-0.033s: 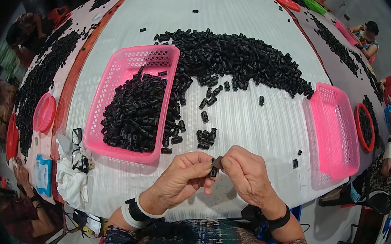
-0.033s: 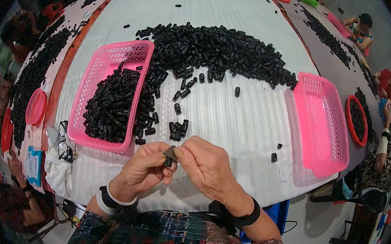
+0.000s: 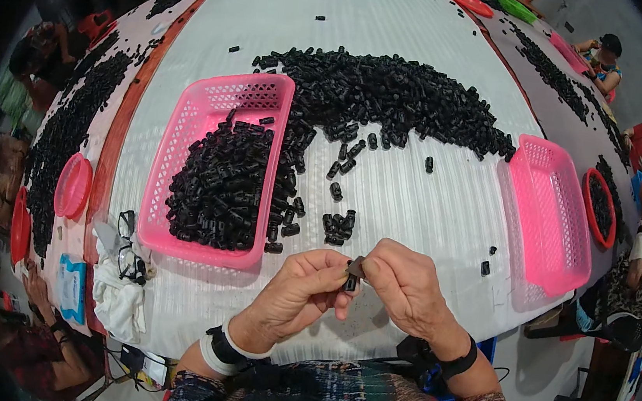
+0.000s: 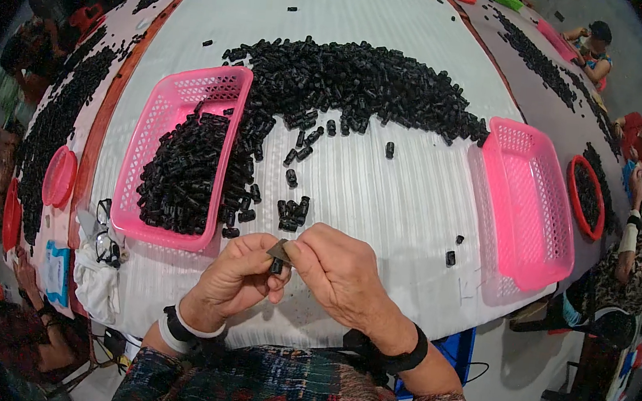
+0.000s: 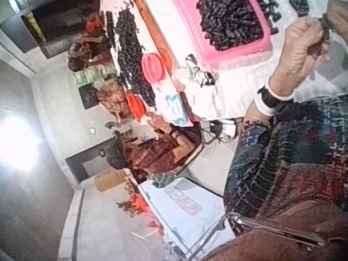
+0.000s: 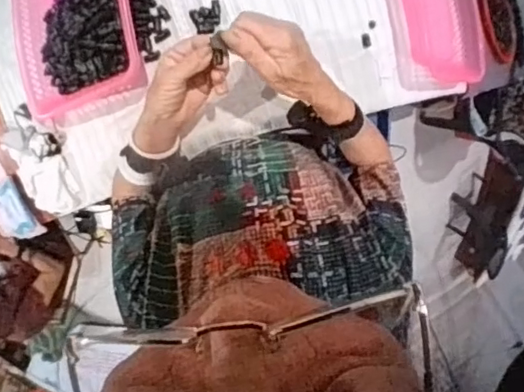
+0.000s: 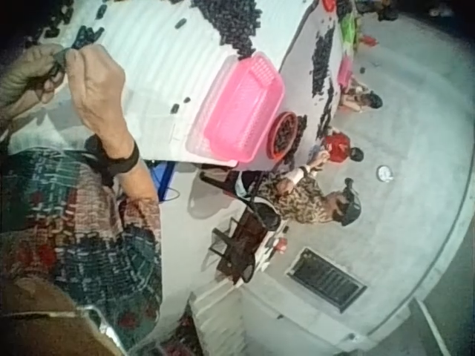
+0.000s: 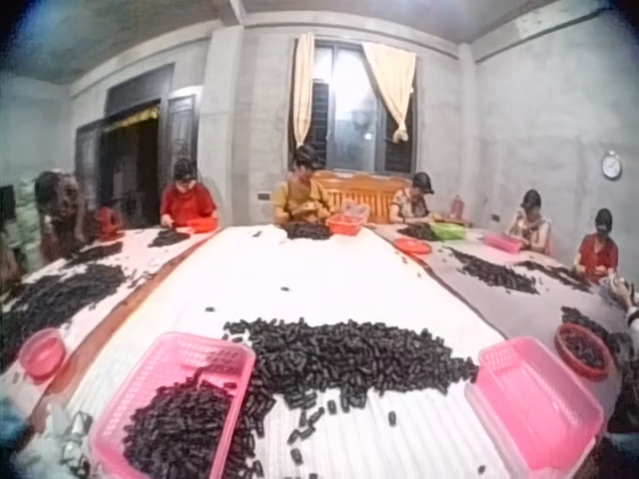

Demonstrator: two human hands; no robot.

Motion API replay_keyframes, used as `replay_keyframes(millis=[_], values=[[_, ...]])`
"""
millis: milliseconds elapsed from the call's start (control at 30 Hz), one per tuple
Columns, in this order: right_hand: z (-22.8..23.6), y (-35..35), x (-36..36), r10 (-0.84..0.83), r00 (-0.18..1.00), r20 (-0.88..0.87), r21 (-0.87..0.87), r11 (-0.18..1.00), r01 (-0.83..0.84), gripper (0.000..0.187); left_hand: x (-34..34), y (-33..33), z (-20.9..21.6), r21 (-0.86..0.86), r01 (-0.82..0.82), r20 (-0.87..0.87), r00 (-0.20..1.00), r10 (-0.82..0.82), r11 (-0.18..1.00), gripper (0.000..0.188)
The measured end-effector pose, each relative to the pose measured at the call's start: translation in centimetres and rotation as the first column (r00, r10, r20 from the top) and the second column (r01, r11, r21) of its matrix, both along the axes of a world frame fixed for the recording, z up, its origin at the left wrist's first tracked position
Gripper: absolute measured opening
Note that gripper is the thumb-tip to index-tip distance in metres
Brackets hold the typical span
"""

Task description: Assembling small black shoe components at a workshop table using a glue applicator.

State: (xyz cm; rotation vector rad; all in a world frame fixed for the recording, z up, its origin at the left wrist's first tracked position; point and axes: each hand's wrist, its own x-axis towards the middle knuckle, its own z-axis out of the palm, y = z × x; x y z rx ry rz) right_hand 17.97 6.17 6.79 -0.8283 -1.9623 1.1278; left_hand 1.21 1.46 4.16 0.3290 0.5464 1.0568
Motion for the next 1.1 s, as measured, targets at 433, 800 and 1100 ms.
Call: replay_keyframes(millis=[433, 800, 1100], values=[[-0.6, 0.8, -0.3, -0.028, 0.992, 0.122, 0.196, 0.981, 0.004, 0.017, -0.2, 0.4, -0.4, 0.029, 0.012, 0.001, 1.0, -0.012, 1.0, 0.014], [-1.5, 0.7, -0.5, -0.037, 0.98, 0.197, 0.234, 0.972, -0.01, 0.017, -0.1, 0.8, -1.1, -0.052, -0.031, 0.002, 1.0, 0.032, 0.998, 0.015], [-1.3, 0.8, -0.3, -0.02, 1.0, -0.015, 0.051, 0.998, 0.021, 0.019, 0.0, 0.5, -0.1, -0.013, -0.032, 0.053, 0.998, 0.033, 0.999, 0.016]])
